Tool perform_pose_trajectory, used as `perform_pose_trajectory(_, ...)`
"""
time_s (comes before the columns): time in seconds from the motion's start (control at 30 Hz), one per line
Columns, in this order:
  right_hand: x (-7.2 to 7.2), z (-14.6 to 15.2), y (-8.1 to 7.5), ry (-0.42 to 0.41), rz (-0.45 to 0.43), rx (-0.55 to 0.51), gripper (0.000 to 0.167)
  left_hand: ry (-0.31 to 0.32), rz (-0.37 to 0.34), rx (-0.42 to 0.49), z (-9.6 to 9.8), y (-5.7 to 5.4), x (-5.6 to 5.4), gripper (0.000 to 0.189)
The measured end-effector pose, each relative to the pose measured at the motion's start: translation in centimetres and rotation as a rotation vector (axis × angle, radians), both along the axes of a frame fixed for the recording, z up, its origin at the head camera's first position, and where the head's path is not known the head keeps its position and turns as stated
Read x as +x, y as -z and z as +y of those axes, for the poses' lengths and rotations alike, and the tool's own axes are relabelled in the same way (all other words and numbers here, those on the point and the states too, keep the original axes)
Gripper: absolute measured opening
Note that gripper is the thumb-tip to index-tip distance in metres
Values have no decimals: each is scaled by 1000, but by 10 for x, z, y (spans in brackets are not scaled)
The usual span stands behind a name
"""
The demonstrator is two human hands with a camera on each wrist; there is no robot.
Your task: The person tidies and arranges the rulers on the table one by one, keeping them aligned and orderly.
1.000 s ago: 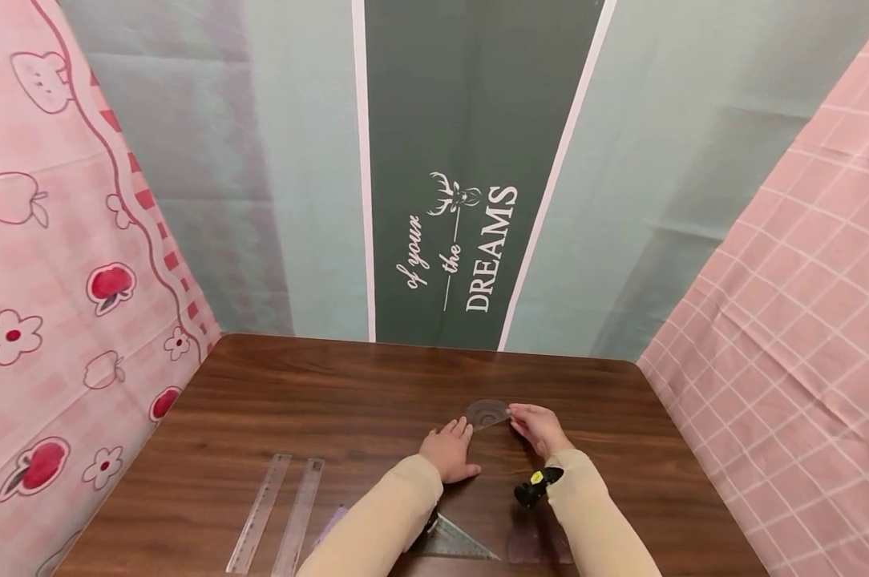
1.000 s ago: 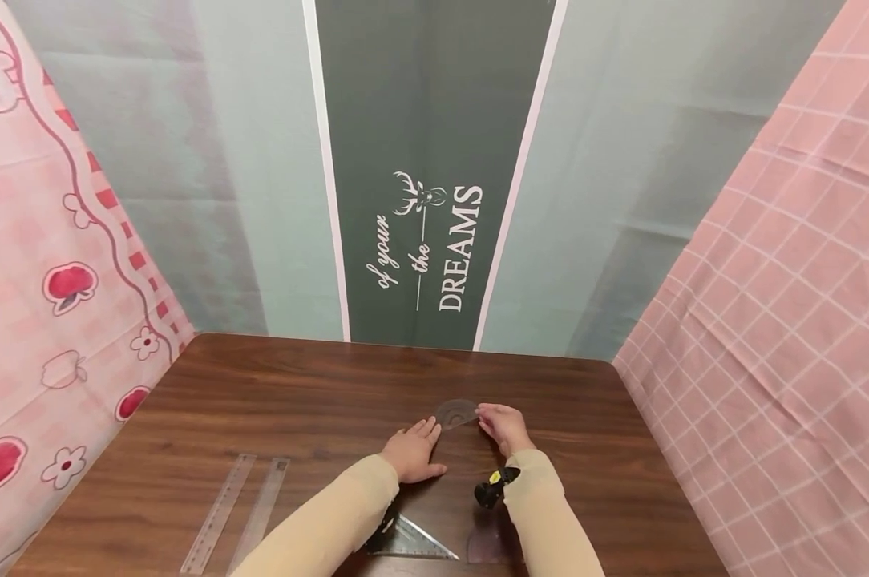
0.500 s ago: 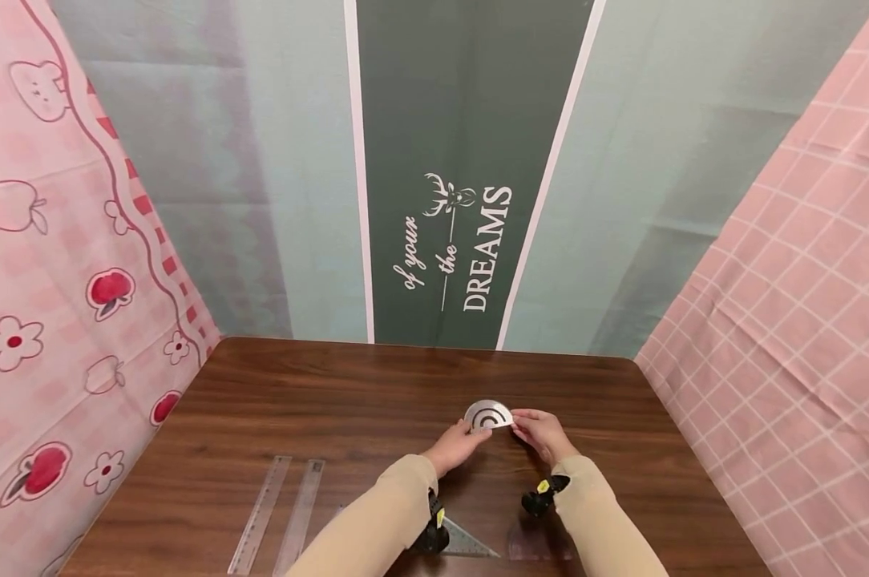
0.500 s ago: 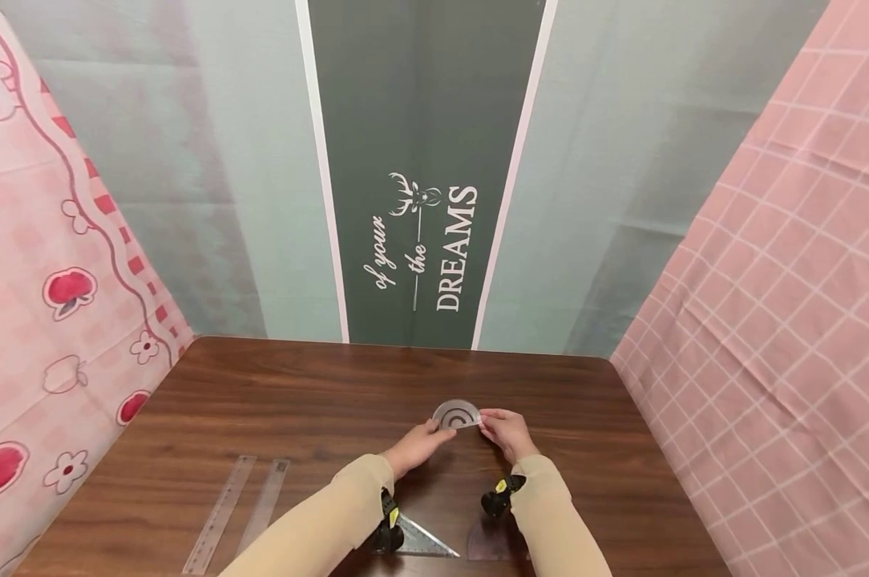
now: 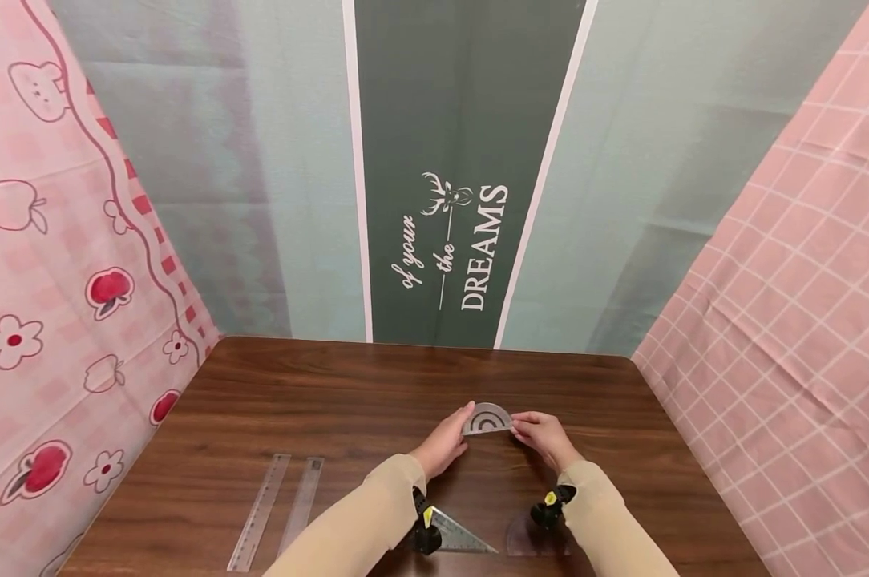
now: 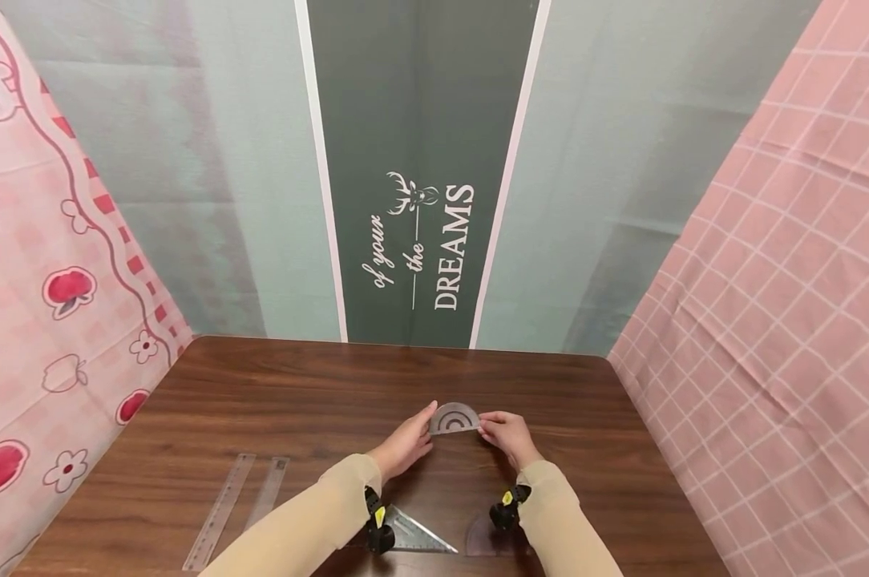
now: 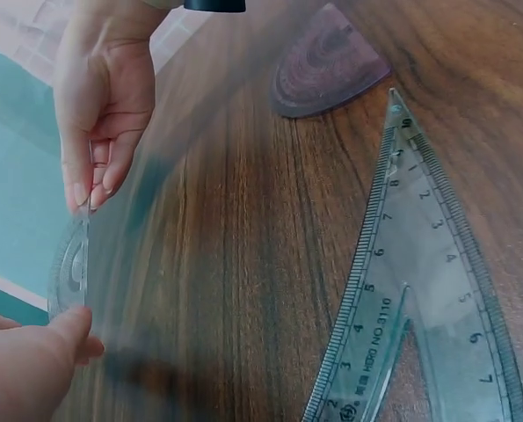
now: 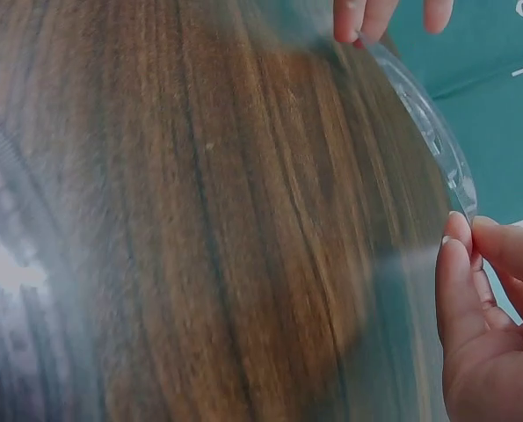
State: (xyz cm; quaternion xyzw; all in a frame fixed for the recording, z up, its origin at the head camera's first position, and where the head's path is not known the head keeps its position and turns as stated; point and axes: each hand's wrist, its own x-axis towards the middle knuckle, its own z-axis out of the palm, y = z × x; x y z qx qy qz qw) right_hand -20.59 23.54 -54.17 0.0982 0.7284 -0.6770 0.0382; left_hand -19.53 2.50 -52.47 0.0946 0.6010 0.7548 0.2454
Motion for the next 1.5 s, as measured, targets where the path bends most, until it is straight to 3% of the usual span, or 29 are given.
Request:
perform_pose_trajectory(0.43, 17, 14, 0, -71, 7, 7, 27, 48, -94, 121, -3, -6, 17, 88)
perform_pose_trajectory(1.0, 36, 31, -1, -225, 10, -122, 31, 169, -70, 114, -15, -15, 29, 87)
perform_pose_trajectory(1.5, 45, 38, -8, -289, -26, -69, 34, 195, -72, 109, -14, -18, 40, 85)
